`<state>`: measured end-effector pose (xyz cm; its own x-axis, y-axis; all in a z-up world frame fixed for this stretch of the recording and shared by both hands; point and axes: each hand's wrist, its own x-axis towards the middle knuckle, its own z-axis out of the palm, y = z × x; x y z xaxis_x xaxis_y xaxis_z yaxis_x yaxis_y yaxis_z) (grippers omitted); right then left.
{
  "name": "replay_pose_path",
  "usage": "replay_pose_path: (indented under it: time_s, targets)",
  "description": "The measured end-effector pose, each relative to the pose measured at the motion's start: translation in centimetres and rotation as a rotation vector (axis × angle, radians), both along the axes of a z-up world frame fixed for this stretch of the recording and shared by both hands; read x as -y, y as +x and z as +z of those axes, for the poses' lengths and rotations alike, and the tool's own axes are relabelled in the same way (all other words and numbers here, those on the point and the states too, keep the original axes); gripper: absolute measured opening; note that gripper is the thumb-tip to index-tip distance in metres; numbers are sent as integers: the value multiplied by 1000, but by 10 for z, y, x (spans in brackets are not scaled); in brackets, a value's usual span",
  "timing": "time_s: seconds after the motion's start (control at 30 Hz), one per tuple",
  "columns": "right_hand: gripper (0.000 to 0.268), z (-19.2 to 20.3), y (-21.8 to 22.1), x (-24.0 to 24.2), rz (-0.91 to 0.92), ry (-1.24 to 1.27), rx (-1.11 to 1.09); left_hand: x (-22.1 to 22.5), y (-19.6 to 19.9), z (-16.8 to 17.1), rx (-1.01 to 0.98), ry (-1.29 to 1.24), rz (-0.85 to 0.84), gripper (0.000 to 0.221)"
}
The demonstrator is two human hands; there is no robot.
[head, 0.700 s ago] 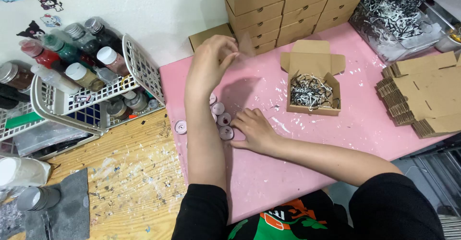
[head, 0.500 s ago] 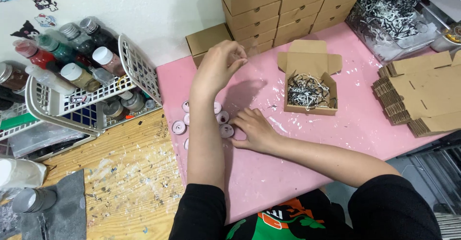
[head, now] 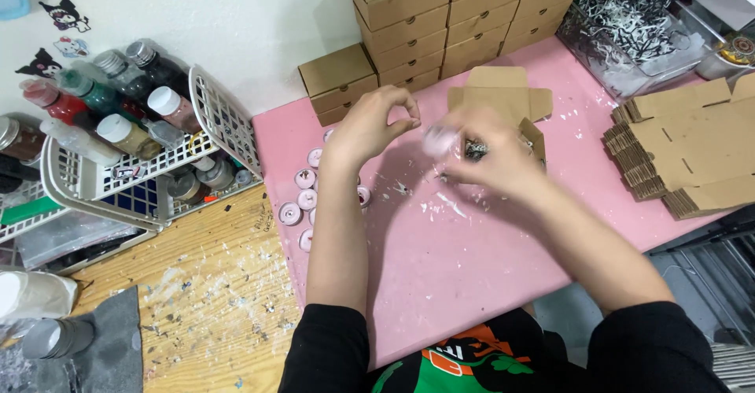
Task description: The recorder folds cardboard gift boxes and packs them with crinkle paper and tea light candles.
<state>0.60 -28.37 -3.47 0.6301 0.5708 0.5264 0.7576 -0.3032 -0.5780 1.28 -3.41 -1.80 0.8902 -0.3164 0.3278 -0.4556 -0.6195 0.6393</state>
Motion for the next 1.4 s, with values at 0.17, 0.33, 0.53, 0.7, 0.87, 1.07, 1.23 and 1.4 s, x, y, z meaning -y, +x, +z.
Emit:
replay_pose_path:
  time_s: [0.17,0.33,0.53,0.7,0.87,1.07,1.23,1.4]
  targets:
    - [47,39,53,27,-82,-78,184,13,0,2,-38,-37,-88,14]
    - [54,77,58,10,136,-410,388,22,-3,6,-64,-31,-177,14]
    - [57,87,63,4,214,-595,462,23,-6,11,-137,-88,-259,15]
    - [51,88,64,3,263,-719,352,29,-8,16,-204,-108,-244,16]
    - [47,69,72,19,260,-747,250,26,0,6,-176,-213,-310,14]
    - [53,40,70,46,144,-386,-111,33,6,4,-41,-242,-183,11]
    - [49,-46,76,74,135,-5,-643,54,18,-7,74,-439,-131,8]
    - [15,-83,68,89,-98,476,-734,76,51,-66,-54,-661,-30,13]
